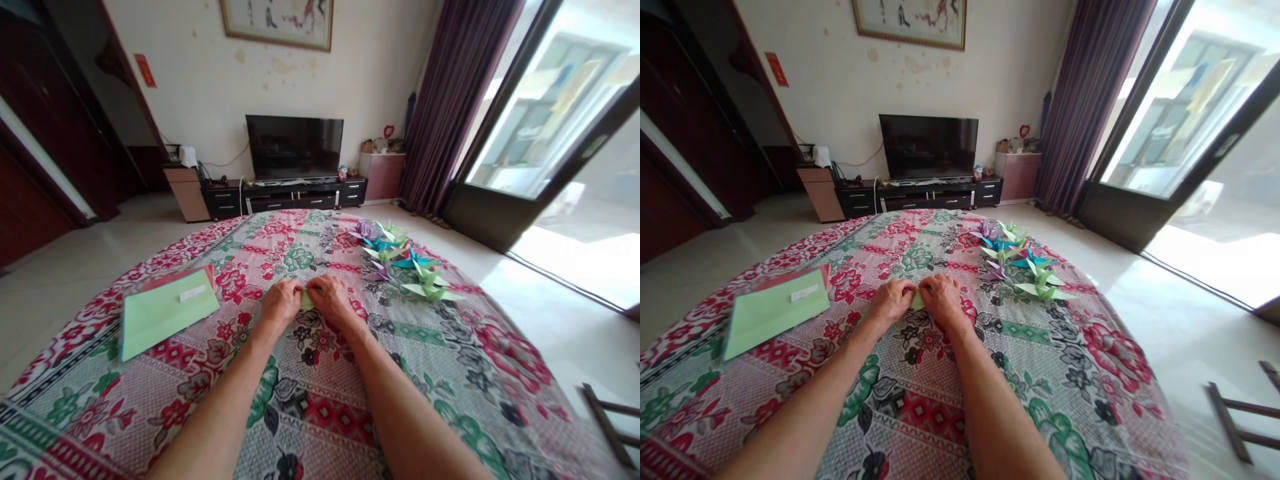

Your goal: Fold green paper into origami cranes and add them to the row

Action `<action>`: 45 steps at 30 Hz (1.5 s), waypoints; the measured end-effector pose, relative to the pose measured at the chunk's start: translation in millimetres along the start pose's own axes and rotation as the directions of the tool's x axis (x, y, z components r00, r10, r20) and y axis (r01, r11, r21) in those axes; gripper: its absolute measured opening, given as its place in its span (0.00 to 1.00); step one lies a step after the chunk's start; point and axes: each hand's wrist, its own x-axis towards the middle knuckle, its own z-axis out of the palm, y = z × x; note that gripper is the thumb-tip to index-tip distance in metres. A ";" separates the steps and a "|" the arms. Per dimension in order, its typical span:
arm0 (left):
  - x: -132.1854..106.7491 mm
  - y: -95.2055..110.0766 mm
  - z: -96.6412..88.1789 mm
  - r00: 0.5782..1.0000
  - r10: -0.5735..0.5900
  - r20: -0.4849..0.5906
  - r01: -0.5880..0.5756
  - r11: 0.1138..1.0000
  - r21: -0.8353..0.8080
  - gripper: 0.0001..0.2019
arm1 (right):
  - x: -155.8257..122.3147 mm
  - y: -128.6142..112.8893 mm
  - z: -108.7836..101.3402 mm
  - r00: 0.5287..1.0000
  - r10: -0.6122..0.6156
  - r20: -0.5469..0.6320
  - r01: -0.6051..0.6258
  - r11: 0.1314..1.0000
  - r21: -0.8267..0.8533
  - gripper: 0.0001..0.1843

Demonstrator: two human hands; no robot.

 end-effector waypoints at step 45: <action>-6.1 10.3 -6.5 0.797 -0.537 0.275 0.405 0.139 -0.904 0.10 | -0.7 -18.1 15.7 0.983 0.166 -0.079 -0.072 0.743 0.665 0.25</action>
